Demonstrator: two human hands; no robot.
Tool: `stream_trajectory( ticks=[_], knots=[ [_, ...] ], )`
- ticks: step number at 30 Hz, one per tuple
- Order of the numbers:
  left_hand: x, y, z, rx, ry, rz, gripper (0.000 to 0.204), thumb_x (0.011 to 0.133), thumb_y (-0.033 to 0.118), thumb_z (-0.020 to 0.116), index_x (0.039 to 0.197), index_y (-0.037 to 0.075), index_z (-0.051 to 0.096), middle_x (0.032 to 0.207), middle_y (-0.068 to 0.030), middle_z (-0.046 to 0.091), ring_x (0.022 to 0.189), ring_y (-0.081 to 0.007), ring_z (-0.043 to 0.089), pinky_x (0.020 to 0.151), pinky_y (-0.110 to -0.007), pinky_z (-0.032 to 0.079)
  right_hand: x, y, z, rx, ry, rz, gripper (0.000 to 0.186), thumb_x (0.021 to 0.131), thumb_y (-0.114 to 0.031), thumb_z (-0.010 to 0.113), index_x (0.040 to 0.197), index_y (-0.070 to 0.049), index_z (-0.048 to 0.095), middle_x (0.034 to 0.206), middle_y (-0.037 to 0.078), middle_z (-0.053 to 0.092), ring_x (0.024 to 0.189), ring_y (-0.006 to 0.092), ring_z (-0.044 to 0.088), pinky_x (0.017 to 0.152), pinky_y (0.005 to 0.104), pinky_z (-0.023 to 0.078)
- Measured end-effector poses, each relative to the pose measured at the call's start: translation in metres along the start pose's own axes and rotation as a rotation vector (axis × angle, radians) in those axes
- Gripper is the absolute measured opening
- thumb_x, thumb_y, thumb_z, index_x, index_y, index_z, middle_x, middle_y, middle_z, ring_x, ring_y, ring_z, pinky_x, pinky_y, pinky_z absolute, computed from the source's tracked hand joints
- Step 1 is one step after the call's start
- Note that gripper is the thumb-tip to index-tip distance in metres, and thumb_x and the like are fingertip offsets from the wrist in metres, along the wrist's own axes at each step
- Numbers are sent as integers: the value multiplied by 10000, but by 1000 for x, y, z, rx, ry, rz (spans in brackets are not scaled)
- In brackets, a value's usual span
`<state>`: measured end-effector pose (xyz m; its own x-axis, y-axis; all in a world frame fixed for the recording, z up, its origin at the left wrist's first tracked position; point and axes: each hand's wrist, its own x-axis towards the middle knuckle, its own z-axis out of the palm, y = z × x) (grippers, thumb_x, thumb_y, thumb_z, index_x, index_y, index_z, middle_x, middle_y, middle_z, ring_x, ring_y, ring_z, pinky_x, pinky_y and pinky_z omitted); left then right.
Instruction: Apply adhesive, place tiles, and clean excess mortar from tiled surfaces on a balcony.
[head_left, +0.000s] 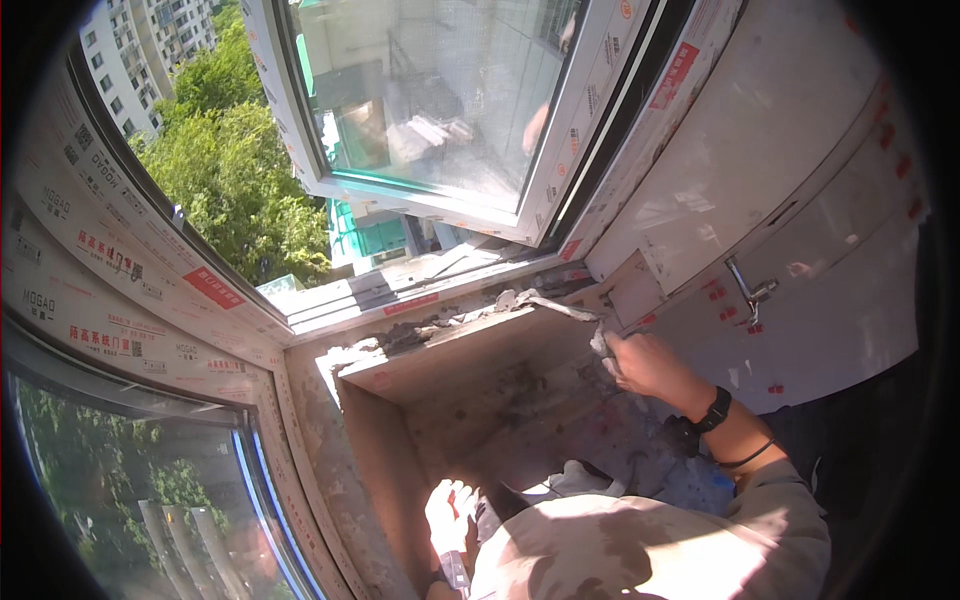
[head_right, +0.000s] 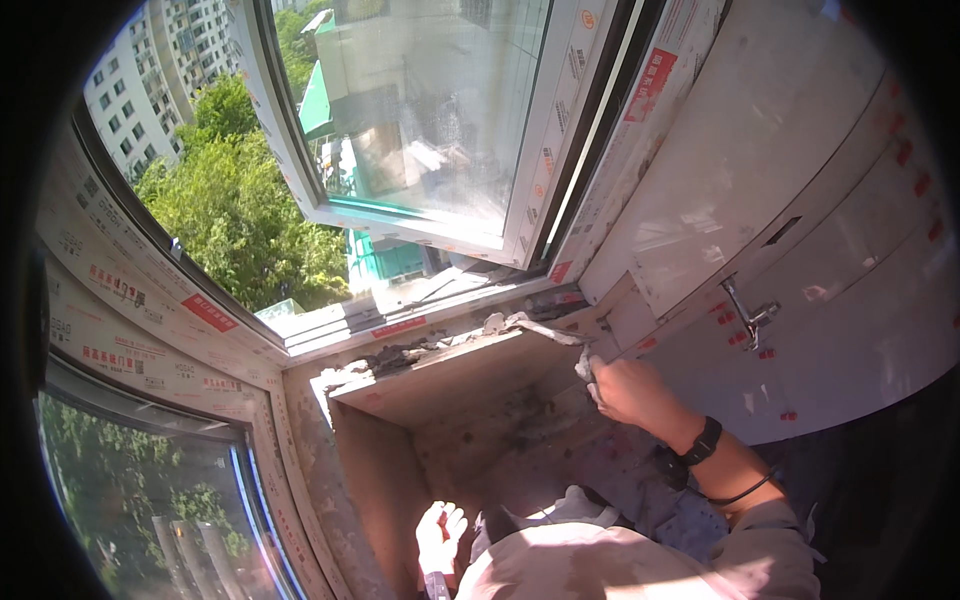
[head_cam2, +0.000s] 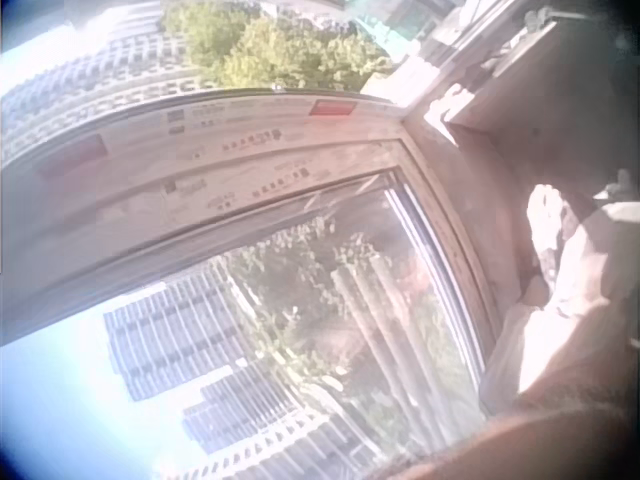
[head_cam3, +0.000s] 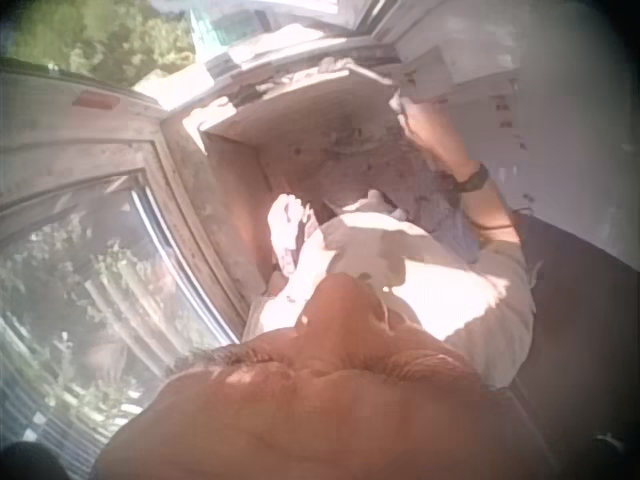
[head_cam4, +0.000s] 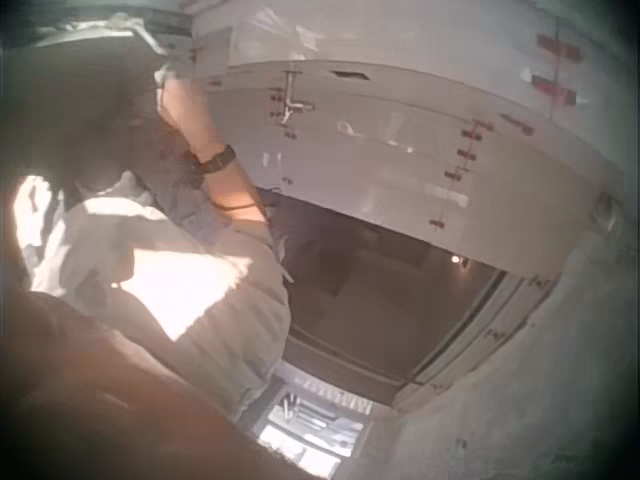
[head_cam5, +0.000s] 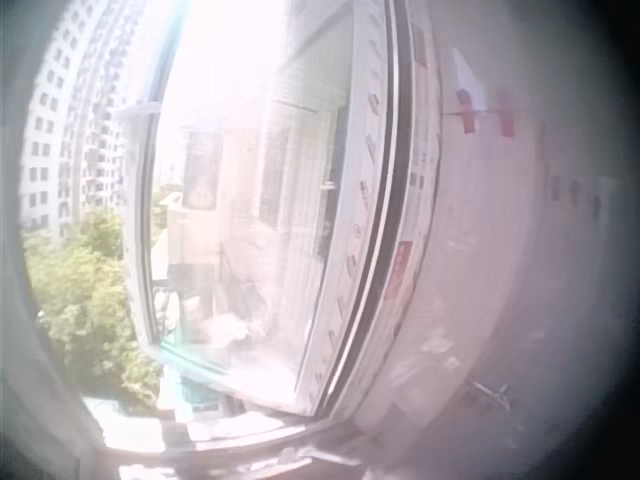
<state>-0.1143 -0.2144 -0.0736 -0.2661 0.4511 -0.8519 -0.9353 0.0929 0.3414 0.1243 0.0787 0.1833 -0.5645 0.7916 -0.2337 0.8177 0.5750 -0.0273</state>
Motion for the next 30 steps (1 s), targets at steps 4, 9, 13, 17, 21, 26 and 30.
stream_trajectory(
  ticks=[4, 9, 13, 17, 21, 26, 30],
  knots=[
    [3, 4, -9, -3, -45, -29, 105, 927, 186, 571, 912, 83, 560, 848, -59, 595, 711, -187, 589, 569, -292, 504, -6, -7, -18, 7, -19, 50, 258, 887, -259, 597, 967, -18, 553, 684, 213, 630, 666, 414, 633, 597, 494, 496],
    [29, -5, -44, 28, -151, -44, 111, 915, 244, 604, 943, 139, 626, 876, -45, 669, 790, -243, 630, 723, -412, 510, 14, -75, 10, 188, -10, -168, 236, 868, -226, 586, 973, -30, 508, 662, 184, 619, 655, 401, 631, 593, 493, 492],
    [-12, 15, 2, 4, -6, -17, 87, 915, 176, 564, 839, 135, 553, 778, -10, 564, 675, -156, 521, 606, -298, 432, -3, -44, 21, 249, 58, 75, 278, 872, -207, 586, 1034, 6, 508, 702, 219, 623, 712, 423, 629, 626, 509, 479],
    [8, 7, -30, 2, -156, -71, 79, 922, 185, 557, 872, 127, 576, 824, -20, 605, 732, -169, 566, 655, -293, 459, -52, -21, 58, 684, 333, 141, 264, 919, -232, 600, 1008, 8, 537, 752, 197, 635, 659, 342, 630, 605, 448, 471],
    [6, 11, -20, 27, -145, -61, 89, 916, 200, 577, 908, 114, 598, 857, -32, 635, 760, -178, 600, 660, -311, 477, -89, -15, 100, 1714, -6, 762, 236, 951, -335, 588, 886, -117, 525, 662, -33, 479, 468, 69, 446, 407, 252, 347],
    [4, 14, -15, 135, -79, -11, 93, 910, 235, 588, 912, 155, 637, 815, -16, 672, 737, -217, 641, 644, -382, 506, -102, 20, 115, 1662, 83, 809, 274, 931, -357, 595, 917, -92, 526, 656, -20, 494, 442, 74, 447, 381, 241, 350],
    [0, 15, -23, 118, -96, -17, 97, 906, 228, 595, 920, 137, 627, 820, -24, 665, 731, -208, 624, 648, -380, 498, -98, 48, 117, 1660, 238, 716, 273, 935, -342, 605, 836, -104, 517, 643, -12, 495, 417, 89, 440, 376, 259, 332]
  ],
)
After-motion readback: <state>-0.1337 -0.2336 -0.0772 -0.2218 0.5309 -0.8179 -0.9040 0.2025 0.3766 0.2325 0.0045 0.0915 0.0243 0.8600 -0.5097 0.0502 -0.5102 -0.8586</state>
